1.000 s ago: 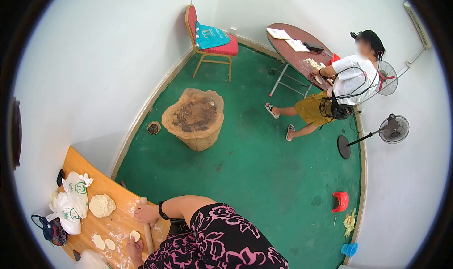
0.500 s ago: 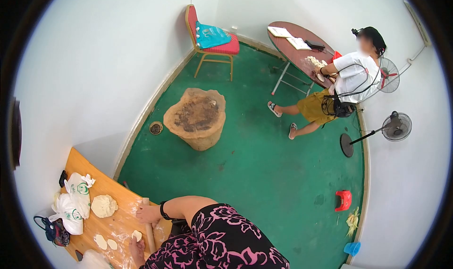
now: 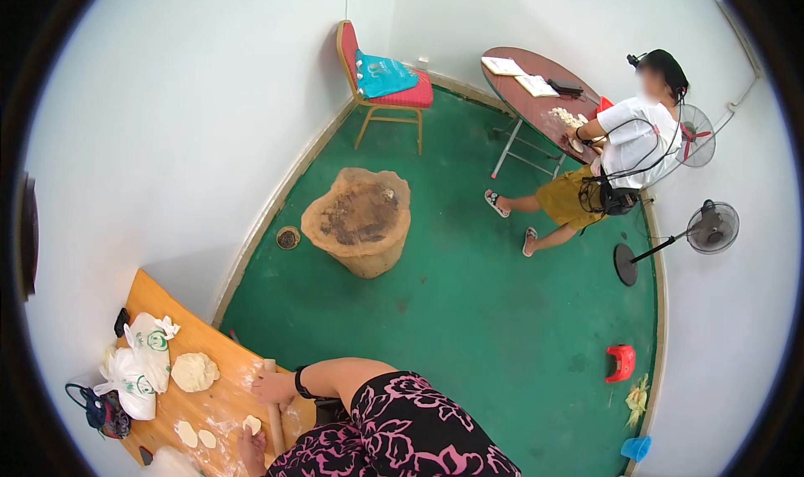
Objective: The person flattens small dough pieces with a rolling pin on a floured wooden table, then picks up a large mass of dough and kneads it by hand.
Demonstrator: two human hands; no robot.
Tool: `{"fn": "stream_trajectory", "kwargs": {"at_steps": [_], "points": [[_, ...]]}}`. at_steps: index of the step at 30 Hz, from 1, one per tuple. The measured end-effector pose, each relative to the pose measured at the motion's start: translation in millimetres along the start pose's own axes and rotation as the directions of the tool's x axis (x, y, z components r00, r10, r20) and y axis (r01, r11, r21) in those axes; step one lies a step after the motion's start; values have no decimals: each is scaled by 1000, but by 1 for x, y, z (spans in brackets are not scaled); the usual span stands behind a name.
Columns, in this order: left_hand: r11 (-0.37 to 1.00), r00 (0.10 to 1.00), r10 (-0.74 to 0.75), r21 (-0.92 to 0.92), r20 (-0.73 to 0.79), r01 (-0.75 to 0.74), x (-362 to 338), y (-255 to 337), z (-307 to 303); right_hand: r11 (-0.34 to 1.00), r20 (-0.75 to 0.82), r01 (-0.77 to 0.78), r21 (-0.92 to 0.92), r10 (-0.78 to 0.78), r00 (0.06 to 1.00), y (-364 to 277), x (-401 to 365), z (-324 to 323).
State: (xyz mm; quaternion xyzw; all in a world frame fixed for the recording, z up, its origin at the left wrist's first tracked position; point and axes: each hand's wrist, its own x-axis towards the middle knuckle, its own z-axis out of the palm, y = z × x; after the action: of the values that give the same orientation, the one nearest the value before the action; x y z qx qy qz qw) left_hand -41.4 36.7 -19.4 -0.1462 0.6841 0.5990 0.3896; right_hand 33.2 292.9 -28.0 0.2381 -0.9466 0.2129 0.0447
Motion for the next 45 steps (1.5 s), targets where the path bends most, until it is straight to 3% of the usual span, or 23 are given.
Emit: {"fn": "stream_trajectory", "kwargs": {"at_steps": [13, 19, 32, 38, 40, 43, 44, 45], "points": [[1000, 1000, -13, 5, 11, 13, -2, -1, 1, 1000, -18, -4, 10, 4, 1000, -3, -3, -1], [1000, 1000, 12, 29, 13, -12, 2, -4, -3, 999, 59, -20, 29, 18, 998, -4, -1, -6], [1000, 999, 22, 3, 23, -22, -2, -1, 2, 1000, 21, -21, 22, 21, 1000, -4, -3, -8], [1000, 998, 11, 29, -57, -9, -6, 0, 7, 1000, -34, -5, 11, 5, 999, -4, 0, -11], [999, 999, 36, -9, -2, -36, -10, 3, 9, 1000, -75, 7, 19, -5, 997, -7, 1, -9], [989, 993, 106, -108, 58, -99, -4, -10, 5, 995, -10, -27, -91, 26, 1000, -9, 2, -6], [983, 969, 182, -59, 169, -174, -3, -12, 4, 999, -68, 9, -46, -12, 998, -10, -3, -18], [973, 965, 200, -148, 168, -176, -11, -5, 18, 999, -236, -23, -42, 13, 972, -7, -7, -9]]}}
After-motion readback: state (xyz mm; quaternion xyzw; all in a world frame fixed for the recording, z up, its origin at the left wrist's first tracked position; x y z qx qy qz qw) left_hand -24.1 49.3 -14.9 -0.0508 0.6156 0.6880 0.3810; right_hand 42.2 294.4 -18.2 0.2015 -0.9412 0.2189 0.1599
